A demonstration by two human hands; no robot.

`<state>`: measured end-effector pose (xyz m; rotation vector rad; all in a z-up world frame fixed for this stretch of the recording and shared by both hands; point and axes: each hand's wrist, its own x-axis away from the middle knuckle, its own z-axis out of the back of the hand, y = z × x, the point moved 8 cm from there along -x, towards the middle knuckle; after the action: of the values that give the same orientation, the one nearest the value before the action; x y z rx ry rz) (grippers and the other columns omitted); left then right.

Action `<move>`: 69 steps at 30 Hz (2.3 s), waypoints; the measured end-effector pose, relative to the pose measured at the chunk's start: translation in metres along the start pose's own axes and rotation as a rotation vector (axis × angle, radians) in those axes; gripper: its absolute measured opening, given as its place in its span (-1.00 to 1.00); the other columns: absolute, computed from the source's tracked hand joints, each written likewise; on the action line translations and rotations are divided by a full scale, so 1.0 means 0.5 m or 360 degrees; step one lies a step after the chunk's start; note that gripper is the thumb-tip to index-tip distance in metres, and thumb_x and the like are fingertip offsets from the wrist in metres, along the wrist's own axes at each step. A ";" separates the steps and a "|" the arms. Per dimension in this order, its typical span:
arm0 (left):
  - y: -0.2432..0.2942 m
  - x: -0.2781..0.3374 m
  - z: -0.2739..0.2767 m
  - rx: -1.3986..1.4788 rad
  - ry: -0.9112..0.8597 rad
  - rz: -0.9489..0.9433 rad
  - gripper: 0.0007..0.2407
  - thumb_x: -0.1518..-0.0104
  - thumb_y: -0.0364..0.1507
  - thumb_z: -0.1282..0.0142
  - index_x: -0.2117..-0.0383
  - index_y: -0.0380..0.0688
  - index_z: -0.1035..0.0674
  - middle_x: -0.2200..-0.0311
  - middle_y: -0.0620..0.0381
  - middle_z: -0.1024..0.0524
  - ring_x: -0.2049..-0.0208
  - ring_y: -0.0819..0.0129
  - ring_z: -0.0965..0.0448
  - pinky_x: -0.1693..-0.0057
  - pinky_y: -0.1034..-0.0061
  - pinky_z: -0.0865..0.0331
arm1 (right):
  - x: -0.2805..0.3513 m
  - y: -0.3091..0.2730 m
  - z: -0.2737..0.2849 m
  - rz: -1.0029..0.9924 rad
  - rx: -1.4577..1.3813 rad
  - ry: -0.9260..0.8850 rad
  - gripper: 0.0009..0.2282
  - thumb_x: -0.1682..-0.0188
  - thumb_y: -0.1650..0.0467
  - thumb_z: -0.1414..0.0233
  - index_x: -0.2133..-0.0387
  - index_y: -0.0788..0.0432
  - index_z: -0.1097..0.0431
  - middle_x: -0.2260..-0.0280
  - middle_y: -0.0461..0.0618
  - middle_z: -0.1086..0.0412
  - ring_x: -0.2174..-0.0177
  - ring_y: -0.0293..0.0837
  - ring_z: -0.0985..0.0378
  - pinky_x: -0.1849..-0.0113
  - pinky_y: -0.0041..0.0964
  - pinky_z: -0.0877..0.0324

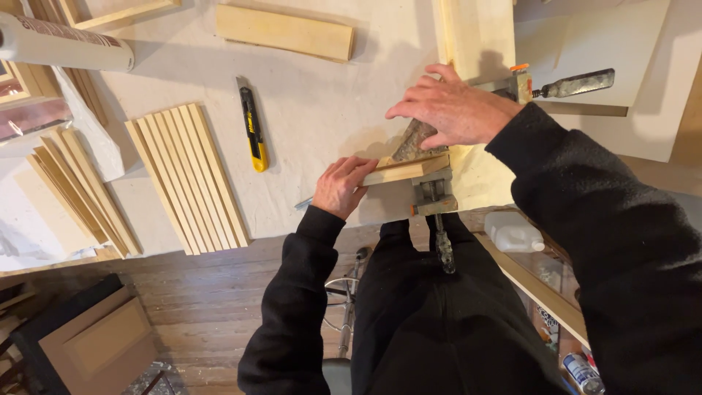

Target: Applying wood glue and using a corner clamp and hammer to assemble wooden frame segments.

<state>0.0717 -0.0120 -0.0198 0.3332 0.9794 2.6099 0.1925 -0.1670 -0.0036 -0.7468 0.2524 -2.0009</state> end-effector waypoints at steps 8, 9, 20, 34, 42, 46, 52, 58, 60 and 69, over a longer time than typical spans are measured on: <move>0.054 0.018 0.049 -0.0016 0.0317 -0.0106 -0.58 0.04 -0.61 -0.28 -0.02 -0.12 -0.57 0.05 0.13 -0.50 -0.01 0.14 -0.52 -0.11 0.24 -0.40 | 0.097 -0.013 0.027 -0.0092 0.0157 0.0549 -0.47 0.20 0.12 -0.25 -0.06 -0.01 -0.40 0.08 -0.06 -0.41 -0.04 -0.10 -0.35 -0.18 0.02 -0.11; 0.053 0.029 0.029 -0.0010 0.0307 -0.0114 -0.58 0.04 -0.61 -0.28 -0.02 -0.12 -0.57 0.05 0.13 -0.50 -0.01 0.14 -0.52 -0.11 0.24 -0.40 | 0.104 -0.009 0.014 -0.0106 0.0152 0.0549 -0.47 0.20 0.12 -0.25 -0.06 -0.01 -0.40 0.08 -0.06 -0.41 -0.04 -0.10 -0.35 -0.18 0.02 -0.11; 0.164 -0.006 -0.044 -0.0588 0.0272 -0.0402 -0.61 -0.15 -0.51 -0.12 -0.15 0.06 -0.61 -0.11 0.17 -0.37 -0.10 0.26 -0.45 -0.15 0.25 -0.34 | 0.129 -0.002 0.005 -0.0063 0.0074 0.0798 -0.57 0.04 0.11 -0.18 -0.06 -0.03 -0.41 0.17 -0.12 -0.48 0.08 -0.19 -0.49 -0.19 -0.09 -0.14; 0.185 -0.045 -0.059 -0.0290 0.0410 -0.0370 -0.76 -0.15 -0.54 -0.16 0.05 -0.10 -0.61 -0.24 0.19 -0.43 -0.33 0.24 -0.36 -0.37 0.05 -0.25 | 0.405 -0.173 -0.229 -0.1154 -0.1225 0.1558 -0.77 -0.03 0.47 -0.17 0.09 0.27 -0.35 0.21 0.11 -0.47 0.21 -0.03 -0.58 0.12 -0.21 -0.46; 0.185 -0.051 -0.058 -0.0285 0.0415 -0.0456 -0.83 -0.17 -0.54 -0.23 0.12 -0.16 -0.63 -0.23 0.20 -0.46 -0.32 0.27 -0.39 -0.36 0.08 -0.29 | 0.370 -0.308 -0.450 -0.1512 -0.1764 0.1315 -0.49 0.10 0.36 -0.22 -0.07 0.33 -0.20 0.18 0.19 -0.49 0.21 0.00 -0.60 0.16 -0.17 -0.47; 0.182 -0.046 -0.058 -0.0300 0.0455 -0.0457 -0.85 -0.22 -0.48 -0.27 0.14 -0.17 -0.63 -0.22 0.18 -0.46 -0.31 0.26 -0.39 -0.36 0.10 -0.28 | 0.370 -0.312 -0.471 -0.1575 -0.1795 0.1398 -0.61 -0.03 0.38 -0.11 -0.09 0.29 -0.26 0.29 0.13 -0.50 0.35 -0.08 -0.57 0.28 -0.26 -0.45; 0.178 -0.043 -0.067 -0.0325 0.0495 -0.0468 -0.84 -0.21 -0.46 -0.30 0.13 -0.16 -0.64 -0.22 0.18 -0.46 -0.32 0.25 -0.38 -0.37 0.11 -0.28 | 0.327 -0.311 -0.591 -0.1200 -0.3172 0.1450 -0.63 -0.19 0.28 0.14 -0.16 0.26 -0.29 0.56 -0.09 -0.33 0.67 -0.33 -0.22 0.59 -0.49 -0.14; 0.180 -0.041 -0.071 -0.0339 0.0521 -0.0473 -0.84 -0.21 -0.46 -0.32 0.14 -0.15 -0.63 -0.22 0.20 -0.46 -0.33 0.28 -0.37 -0.38 0.13 -0.27 | 0.308 -0.332 -0.578 -0.0772 -0.3770 0.1425 -0.58 -0.27 0.23 0.14 -0.15 0.38 -0.31 0.53 -0.11 -0.34 0.67 -0.38 -0.27 0.62 -0.52 -0.19; 0.177 -0.048 -0.068 -0.0321 0.0539 -0.0465 -0.84 -0.21 -0.46 -0.32 0.14 -0.14 -0.63 -0.22 0.19 -0.47 -0.32 0.28 -0.37 -0.38 0.13 -0.27 | 0.322 -0.317 -0.534 -0.1025 -0.3196 0.1499 -0.62 -0.24 0.27 0.11 -0.15 0.37 -0.28 0.44 -0.08 -0.38 0.62 -0.38 -0.35 0.59 -0.52 -0.28; 0.177 -0.044 -0.067 -0.0327 0.0527 -0.0448 -0.83 -0.21 -0.46 -0.31 0.12 -0.15 -0.63 -0.22 0.20 -0.45 -0.32 0.27 -0.38 -0.38 0.11 -0.26 | 0.347 -0.316 -0.639 -0.1332 -0.2916 0.1548 -0.67 -0.22 0.32 0.10 -0.20 0.21 -0.28 0.34 0.00 -0.45 0.57 -0.33 -0.31 0.54 -0.48 -0.26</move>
<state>0.0609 -0.1029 0.0123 -0.2770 0.7762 2.5154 -0.1742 -0.2689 -0.1141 -0.8045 2.9628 -2.2744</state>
